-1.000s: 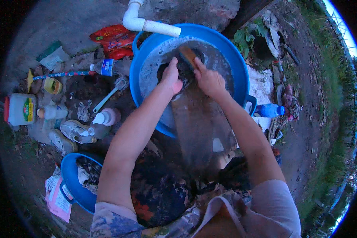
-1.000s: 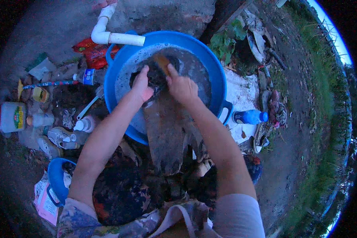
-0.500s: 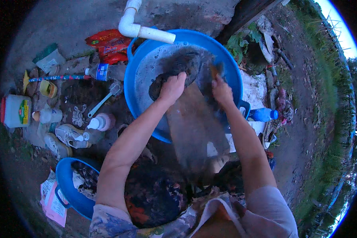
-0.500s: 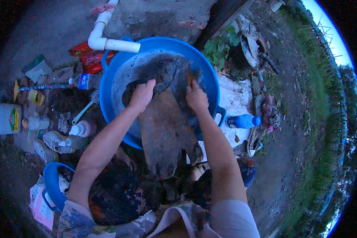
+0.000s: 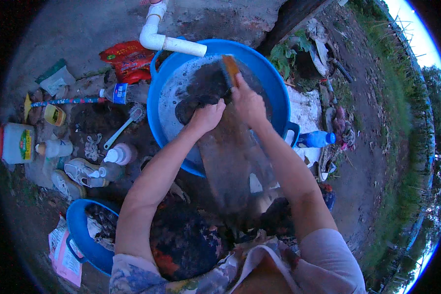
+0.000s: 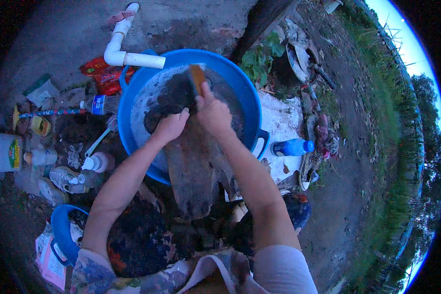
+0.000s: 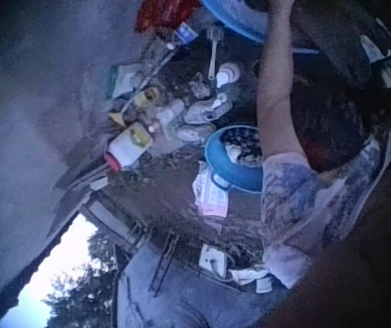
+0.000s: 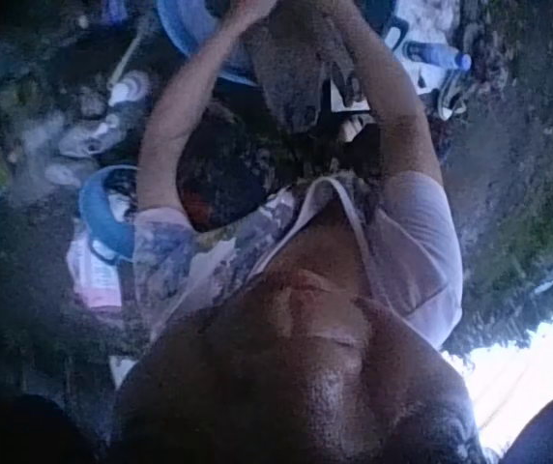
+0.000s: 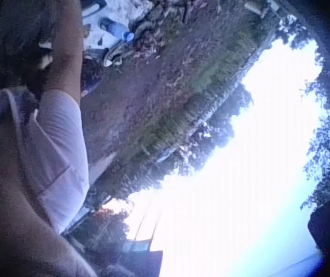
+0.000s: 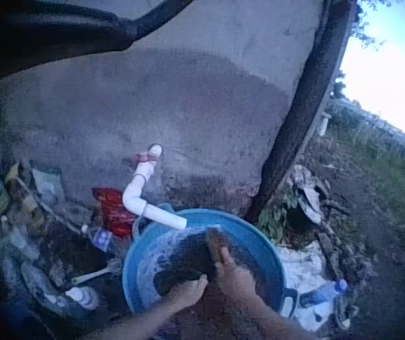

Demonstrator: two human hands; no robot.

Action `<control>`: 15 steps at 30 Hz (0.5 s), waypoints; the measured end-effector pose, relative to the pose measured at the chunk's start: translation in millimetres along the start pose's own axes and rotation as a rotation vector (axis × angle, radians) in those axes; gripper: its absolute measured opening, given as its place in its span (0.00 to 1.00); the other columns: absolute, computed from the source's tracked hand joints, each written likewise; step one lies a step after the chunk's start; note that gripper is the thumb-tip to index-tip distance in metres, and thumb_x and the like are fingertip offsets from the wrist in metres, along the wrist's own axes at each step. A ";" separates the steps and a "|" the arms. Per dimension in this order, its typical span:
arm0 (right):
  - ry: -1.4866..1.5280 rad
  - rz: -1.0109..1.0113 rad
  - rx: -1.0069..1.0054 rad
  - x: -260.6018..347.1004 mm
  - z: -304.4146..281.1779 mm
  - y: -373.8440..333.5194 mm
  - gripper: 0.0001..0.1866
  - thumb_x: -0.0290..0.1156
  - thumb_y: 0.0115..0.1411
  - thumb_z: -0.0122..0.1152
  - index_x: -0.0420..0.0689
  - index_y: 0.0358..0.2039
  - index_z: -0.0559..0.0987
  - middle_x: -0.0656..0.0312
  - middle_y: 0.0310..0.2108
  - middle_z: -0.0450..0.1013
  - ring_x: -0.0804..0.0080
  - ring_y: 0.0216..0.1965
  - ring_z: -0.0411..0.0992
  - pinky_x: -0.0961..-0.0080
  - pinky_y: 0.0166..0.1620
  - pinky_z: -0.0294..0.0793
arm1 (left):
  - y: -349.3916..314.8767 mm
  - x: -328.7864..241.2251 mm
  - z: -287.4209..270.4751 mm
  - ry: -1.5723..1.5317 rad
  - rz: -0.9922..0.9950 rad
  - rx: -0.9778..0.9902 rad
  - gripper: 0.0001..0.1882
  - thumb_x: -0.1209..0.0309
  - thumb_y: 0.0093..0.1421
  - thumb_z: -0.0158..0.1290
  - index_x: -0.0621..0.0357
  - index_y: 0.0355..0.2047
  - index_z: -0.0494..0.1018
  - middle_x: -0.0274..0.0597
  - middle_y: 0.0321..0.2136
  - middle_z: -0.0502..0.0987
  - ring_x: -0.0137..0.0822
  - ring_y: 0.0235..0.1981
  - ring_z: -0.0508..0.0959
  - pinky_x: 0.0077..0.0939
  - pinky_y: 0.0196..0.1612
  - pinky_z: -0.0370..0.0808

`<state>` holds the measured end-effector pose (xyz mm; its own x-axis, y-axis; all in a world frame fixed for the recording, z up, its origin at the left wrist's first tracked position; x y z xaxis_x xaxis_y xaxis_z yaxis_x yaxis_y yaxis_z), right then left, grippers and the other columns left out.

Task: The person scrubs a dark shoe with a brush in a blue basin of soapy water, rinses it, and then scrubs a white sneaker in the same basin. The person uses a brush throughout and handles the shoes one at a time.

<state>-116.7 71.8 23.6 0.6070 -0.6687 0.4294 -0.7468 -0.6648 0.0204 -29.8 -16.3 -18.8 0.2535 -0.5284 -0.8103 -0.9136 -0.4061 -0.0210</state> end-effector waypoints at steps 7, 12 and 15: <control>-0.168 0.017 -0.014 -3.8 -19.2 19.0 0.24 0.43 0.60 0.47 0.58 0.58 0.63 0.43 0.29 0.74 0.44 0.31 0.73 0.52 0.39 0.71 | 0.4 18.8 10.6 0.133 0.046 0.148 0.16 0.63 0.63 0.35 0.59 0.41 0.68 0.58 0.30 0.75 0.57 0.32 0.75 0.49 0.36 0.71; -0.252 -0.197 0.130 46.8 -14.8 -7.3 0.25 0.42 0.59 0.48 0.60 0.58 0.63 0.45 0.24 0.73 0.47 0.27 0.74 0.53 0.33 0.74 | -12.0 20.3 15.9 0.216 0.128 0.132 0.17 0.63 0.64 0.34 0.58 0.44 0.68 0.53 0.28 0.76 0.52 0.30 0.77 0.46 0.35 0.73; -0.338 -0.115 0.086 18.9 -43.1 13.6 0.26 0.43 0.59 0.49 0.61 0.58 0.63 0.46 0.24 0.74 0.48 0.27 0.74 0.55 0.32 0.74 | -4.3 56.7 40.3 0.118 0.008 0.080 0.19 0.61 0.64 0.34 0.61 0.46 0.67 0.51 0.35 0.76 0.47 0.38 0.76 0.41 0.41 0.72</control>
<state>-127.1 64.5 70.9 0.7516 -0.6510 0.1062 -0.6519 -0.7577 -0.0311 -24.4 -14.5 -88.3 0.2774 -0.6173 -0.7362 -0.9369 -0.3436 -0.0650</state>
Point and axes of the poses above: each hand's wrist, its own y-axis towards the middle knuckle, its own z-axis out of the palm, x = y × z, the point moved 6 cm from there along y, towards the middle knuckle
